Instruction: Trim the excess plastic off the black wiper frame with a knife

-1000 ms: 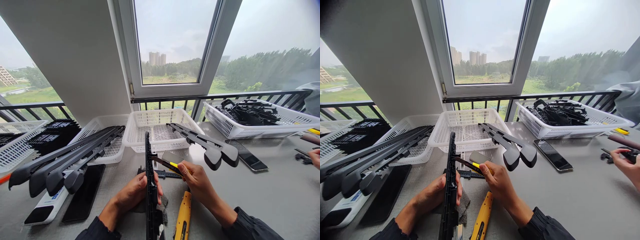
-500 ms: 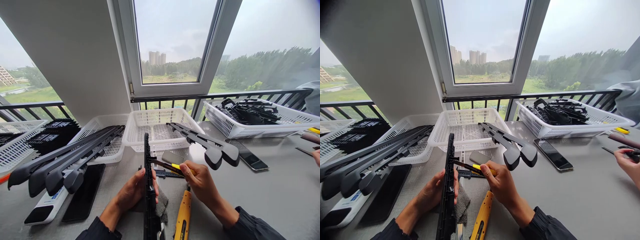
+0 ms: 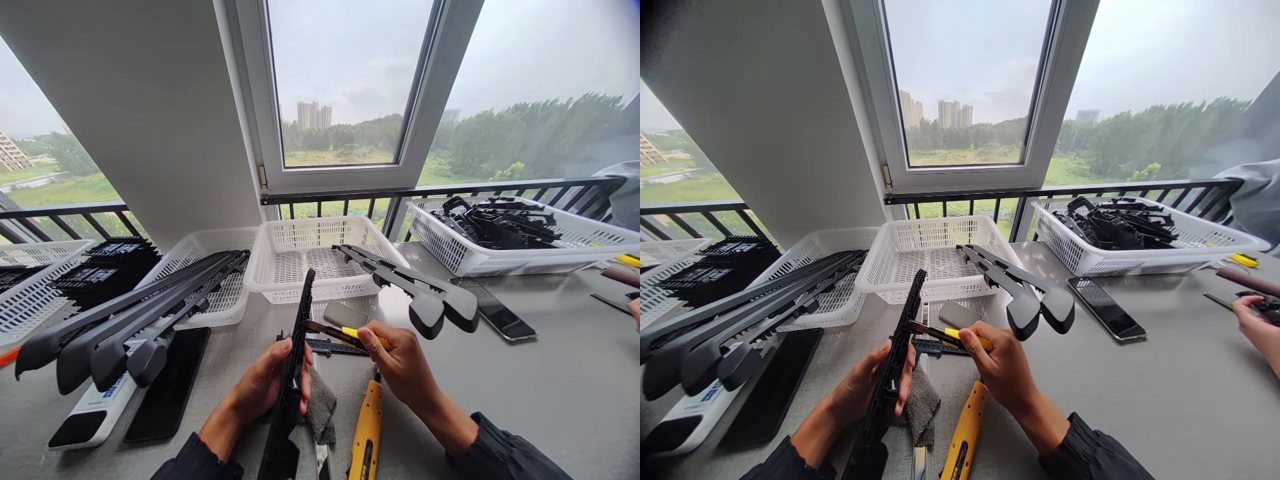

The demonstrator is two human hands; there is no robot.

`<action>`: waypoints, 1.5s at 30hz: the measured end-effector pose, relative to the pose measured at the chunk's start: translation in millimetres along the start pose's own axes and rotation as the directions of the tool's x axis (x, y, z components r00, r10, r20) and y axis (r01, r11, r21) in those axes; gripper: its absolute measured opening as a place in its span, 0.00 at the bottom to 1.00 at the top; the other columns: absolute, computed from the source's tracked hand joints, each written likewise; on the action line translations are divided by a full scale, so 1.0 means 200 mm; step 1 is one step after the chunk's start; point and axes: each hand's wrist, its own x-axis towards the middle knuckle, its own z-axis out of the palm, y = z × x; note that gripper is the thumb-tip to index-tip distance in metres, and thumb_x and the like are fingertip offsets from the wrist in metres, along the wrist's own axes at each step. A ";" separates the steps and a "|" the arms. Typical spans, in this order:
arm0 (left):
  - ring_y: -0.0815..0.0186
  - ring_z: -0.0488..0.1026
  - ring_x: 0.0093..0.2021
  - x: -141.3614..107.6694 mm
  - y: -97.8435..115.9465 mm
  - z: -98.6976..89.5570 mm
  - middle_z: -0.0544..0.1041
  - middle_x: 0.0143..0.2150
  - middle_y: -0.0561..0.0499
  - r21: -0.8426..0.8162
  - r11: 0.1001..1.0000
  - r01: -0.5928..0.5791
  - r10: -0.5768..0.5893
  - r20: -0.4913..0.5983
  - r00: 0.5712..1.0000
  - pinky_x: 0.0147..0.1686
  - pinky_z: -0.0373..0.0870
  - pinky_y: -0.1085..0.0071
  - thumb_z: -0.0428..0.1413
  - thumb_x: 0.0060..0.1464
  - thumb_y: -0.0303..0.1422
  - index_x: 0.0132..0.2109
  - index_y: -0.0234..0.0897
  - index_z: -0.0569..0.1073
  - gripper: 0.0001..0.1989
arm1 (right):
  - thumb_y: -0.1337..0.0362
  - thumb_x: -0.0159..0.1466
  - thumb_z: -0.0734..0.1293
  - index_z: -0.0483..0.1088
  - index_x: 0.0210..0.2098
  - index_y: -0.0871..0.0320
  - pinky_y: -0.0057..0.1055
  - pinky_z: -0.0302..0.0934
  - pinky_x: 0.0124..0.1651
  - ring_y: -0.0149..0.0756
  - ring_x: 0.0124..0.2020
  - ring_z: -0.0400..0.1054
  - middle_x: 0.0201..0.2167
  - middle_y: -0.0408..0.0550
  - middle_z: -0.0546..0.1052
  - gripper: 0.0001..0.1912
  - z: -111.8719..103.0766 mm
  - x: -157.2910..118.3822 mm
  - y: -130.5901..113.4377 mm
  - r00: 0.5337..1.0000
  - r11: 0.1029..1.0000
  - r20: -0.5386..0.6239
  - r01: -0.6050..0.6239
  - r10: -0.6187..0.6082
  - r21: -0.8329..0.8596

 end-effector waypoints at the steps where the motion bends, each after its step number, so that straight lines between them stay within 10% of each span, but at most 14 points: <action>1: 0.65 0.78 0.22 0.00 0.00 0.01 0.83 0.28 0.47 0.000 1.000 -0.003 0.003 -0.006 1.000 0.25 0.69 0.73 0.59 0.63 0.59 0.44 0.34 0.79 0.29 | 0.38 0.75 0.60 0.65 0.22 0.55 0.30 0.47 0.27 0.31 0.22 0.53 0.19 0.39 0.62 0.33 0.00 0.00 0.00 1.000 1.000 -0.002 -0.001 0.001 -0.001; 28: 0.63 0.78 0.31 0.01 0.05 0.07 0.83 0.34 0.45 0.021 0.999 -0.047 0.049 -0.085 0.995 0.38 0.72 0.67 0.67 0.55 0.58 0.38 0.31 0.84 0.29 | 0.41 0.76 0.59 0.62 0.23 0.55 0.29 0.49 0.26 0.30 0.22 0.55 0.20 0.38 0.61 0.32 -0.01 0.00 0.02 1.000 1.000 -0.014 -0.003 0.003 -0.003; 45: 0.73 0.61 0.18 0.02 0.02 0.00 0.72 0.24 0.54 -0.063 0.996 -0.059 0.052 -0.096 0.994 0.20 0.59 0.73 0.65 0.57 0.55 0.46 0.31 0.84 0.28 | 0.44 0.76 0.60 0.58 0.22 0.54 0.28 0.47 0.25 0.28 0.21 0.52 0.19 0.37 0.57 0.30 -0.01 0.00 0.03 0.999 0.999 -0.027 0.026 -0.027 -0.028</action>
